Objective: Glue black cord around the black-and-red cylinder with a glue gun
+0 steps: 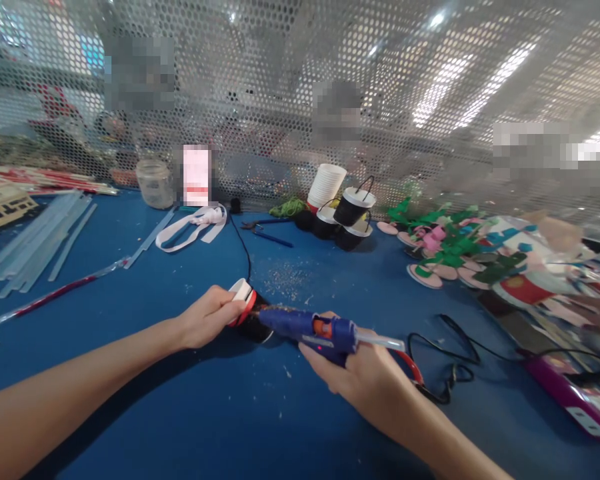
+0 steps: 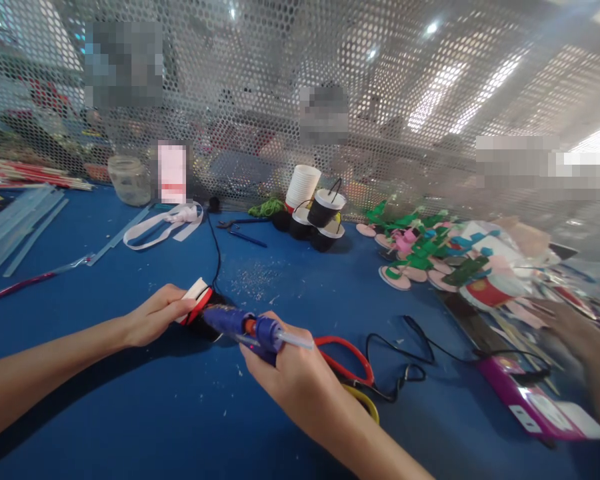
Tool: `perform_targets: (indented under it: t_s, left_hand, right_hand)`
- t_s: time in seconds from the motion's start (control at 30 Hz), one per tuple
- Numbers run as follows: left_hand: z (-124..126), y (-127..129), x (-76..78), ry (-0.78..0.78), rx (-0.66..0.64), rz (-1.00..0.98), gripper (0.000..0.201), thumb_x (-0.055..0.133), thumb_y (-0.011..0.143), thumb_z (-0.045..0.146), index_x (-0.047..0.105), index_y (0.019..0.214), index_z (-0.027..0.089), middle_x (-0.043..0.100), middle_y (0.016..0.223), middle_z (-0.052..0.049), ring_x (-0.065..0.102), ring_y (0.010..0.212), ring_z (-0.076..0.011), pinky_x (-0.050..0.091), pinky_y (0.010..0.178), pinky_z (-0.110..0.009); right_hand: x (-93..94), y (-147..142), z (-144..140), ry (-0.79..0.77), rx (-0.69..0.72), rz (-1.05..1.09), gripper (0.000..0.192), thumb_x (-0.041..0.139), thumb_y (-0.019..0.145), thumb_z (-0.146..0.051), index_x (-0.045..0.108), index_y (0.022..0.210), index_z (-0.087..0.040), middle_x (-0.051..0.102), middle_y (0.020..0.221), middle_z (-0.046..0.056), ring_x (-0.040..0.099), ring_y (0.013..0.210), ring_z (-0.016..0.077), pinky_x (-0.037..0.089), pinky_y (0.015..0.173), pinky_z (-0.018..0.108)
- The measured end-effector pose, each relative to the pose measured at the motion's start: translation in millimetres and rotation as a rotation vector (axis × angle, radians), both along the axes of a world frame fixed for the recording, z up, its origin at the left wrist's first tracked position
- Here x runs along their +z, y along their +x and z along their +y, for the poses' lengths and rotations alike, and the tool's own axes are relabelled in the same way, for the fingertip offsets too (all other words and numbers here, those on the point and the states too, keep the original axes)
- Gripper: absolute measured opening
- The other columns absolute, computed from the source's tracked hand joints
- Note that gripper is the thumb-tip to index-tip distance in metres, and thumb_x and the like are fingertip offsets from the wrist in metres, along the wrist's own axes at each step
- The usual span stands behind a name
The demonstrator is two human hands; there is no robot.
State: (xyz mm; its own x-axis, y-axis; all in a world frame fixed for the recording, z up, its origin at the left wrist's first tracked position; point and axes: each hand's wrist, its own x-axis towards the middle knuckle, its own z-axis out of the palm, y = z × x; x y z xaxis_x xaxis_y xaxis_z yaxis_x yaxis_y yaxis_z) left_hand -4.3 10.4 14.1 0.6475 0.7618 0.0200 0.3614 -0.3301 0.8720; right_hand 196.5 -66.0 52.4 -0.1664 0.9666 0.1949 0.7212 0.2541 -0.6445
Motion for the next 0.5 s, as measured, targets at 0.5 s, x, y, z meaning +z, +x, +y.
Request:
perform_targets:
  t_s: [0.5]
  left_hand:
    - [0.6, -2.8, -2.0, 0.082, -0.085, -0.059, 0.030, 0.028, 0.077, 0.024, 0.031, 0.048, 0.015, 0.028, 0.048, 0.005, 0.026, 0.046, -0.0062, 0.022, 0.045, -0.021]
  right_hand:
    - [-5.4, 1.7, 2.8, -0.332, -0.192, 0.150, 0.021, 0.051, 0.066, -0.034, 0.046, 0.055, -0.018, 0.042, 0.035, -0.006, 0.040, 0.029, 0.0071, 0.032, 0.029, 0.018]
